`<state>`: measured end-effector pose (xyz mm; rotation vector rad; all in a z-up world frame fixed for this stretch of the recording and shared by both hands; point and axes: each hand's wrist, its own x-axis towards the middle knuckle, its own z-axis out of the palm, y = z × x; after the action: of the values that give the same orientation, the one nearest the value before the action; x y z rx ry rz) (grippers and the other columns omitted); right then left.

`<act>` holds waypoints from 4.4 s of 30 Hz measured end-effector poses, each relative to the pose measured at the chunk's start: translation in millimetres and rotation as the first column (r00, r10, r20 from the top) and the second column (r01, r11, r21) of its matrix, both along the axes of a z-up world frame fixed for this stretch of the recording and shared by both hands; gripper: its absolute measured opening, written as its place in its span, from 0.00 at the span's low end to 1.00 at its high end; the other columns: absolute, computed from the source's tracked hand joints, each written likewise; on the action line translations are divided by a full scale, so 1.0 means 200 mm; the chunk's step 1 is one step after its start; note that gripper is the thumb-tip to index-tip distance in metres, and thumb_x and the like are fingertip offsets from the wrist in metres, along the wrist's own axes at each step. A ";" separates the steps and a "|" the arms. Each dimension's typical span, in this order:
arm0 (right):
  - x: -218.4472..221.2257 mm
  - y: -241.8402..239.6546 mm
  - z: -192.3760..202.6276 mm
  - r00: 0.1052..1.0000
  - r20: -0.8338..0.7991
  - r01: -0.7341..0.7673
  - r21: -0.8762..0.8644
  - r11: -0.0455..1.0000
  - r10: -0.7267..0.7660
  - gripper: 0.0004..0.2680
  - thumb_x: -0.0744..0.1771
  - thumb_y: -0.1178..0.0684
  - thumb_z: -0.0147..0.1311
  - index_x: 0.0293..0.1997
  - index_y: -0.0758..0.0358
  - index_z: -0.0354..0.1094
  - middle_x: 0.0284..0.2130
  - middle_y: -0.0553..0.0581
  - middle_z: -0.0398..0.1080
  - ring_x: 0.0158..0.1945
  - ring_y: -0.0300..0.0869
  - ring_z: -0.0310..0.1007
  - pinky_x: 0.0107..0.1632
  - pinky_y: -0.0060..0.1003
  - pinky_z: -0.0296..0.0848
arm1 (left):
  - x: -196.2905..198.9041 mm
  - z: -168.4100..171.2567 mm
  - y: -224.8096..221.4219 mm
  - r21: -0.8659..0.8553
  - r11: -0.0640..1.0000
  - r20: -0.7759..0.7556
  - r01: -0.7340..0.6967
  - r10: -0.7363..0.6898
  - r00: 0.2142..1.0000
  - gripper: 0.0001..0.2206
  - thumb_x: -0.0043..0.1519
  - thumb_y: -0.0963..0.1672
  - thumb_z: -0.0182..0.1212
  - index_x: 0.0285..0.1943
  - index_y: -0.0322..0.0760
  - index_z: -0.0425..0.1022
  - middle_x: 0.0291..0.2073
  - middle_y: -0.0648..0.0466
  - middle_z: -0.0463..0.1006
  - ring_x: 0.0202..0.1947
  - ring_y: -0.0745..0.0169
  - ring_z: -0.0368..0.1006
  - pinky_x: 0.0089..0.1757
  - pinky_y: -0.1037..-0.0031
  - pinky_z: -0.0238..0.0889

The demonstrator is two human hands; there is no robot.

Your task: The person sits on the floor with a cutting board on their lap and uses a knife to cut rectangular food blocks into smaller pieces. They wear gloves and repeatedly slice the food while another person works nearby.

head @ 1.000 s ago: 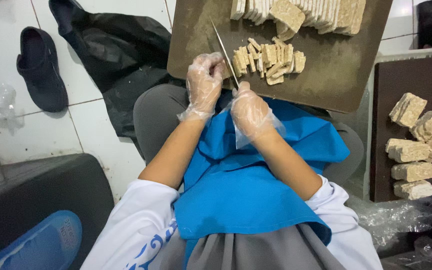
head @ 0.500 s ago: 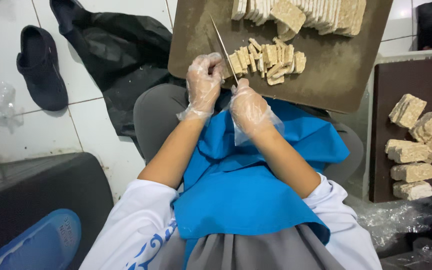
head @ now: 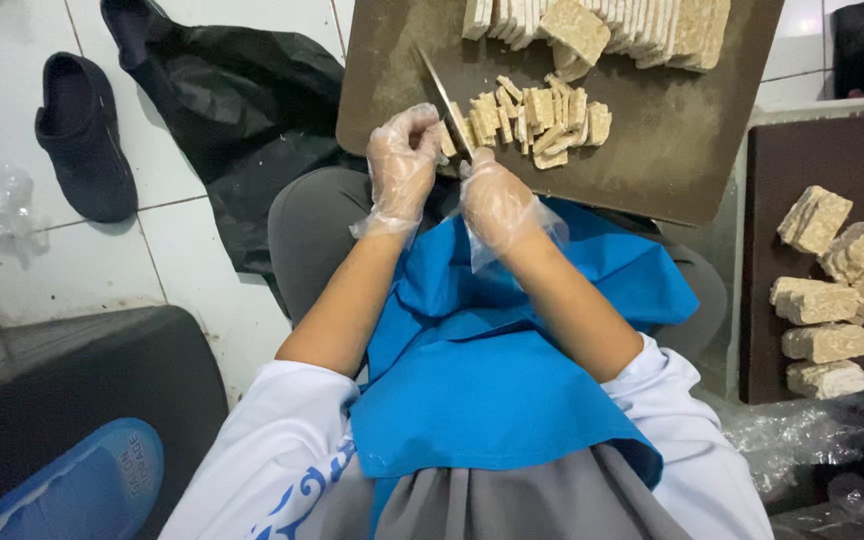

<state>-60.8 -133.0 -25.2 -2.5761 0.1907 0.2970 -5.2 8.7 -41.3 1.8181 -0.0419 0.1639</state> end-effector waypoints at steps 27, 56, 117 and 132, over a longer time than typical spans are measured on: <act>-0.21 -0.26 0.41 0.961 0.209 0.180 0.032 0.983 -0.182 0.12 0.65 0.55 0.53 0.54 0.57 0.69 0.34 0.72 0.74 0.39 0.68 0.73 0.41 0.60 0.70 | 0.07 0.07 -0.38 0.050 0.989 0.041 0.137 -0.140 0.989 0.10 0.61 0.38 0.60 0.50 0.32 0.80 0.40 0.44 0.83 0.43 0.46 0.82 0.46 0.64 0.73; -0.31 -0.16 0.25 0.984 0.175 -0.026 0.244 0.970 -0.018 0.09 0.68 0.53 0.52 0.53 0.61 0.65 0.34 0.75 0.72 0.40 0.69 0.73 0.41 0.58 0.71 | 0.70 0.20 -0.33 0.369 0.881 -0.160 0.296 -0.254 0.954 0.12 0.59 0.40 0.59 0.51 0.29 0.78 0.44 0.38 0.82 0.45 0.45 0.81 0.48 0.62 0.71; -0.28 -0.17 0.26 0.989 -0.059 0.134 -0.086 0.987 -0.139 0.10 0.71 0.45 0.46 0.44 0.63 0.61 0.31 0.75 0.73 0.35 0.71 0.73 0.40 0.65 0.68 | -0.01 0.30 -0.08 0.615 0.765 0.264 0.189 -0.426 0.865 0.16 0.56 0.42 0.68 0.54 0.40 0.79 0.47 0.51 0.79 0.42 0.44 0.73 0.44 0.57 0.67; -0.21 -0.12 0.33 0.974 -0.136 0.169 -0.080 0.982 -0.179 0.10 0.72 0.46 0.42 0.47 0.63 0.59 0.32 0.77 0.73 0.38 0.73 0.72 0.42 0.66 0.67 | -0.02 0.22 -0.10 0.563 0.816 0.264 0.131 -0.328 0.907 0.13 0.58 0.42 0.66 0.53 0.42 0.81 0.44 0.55 0.81 0.42 0.48 0.74 0.46 0.59 0.66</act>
<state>-101.9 -156.8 41.1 -2.5838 0.4839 0.4162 -9.4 -11.5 1.9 2.3014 -0.6238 0.3260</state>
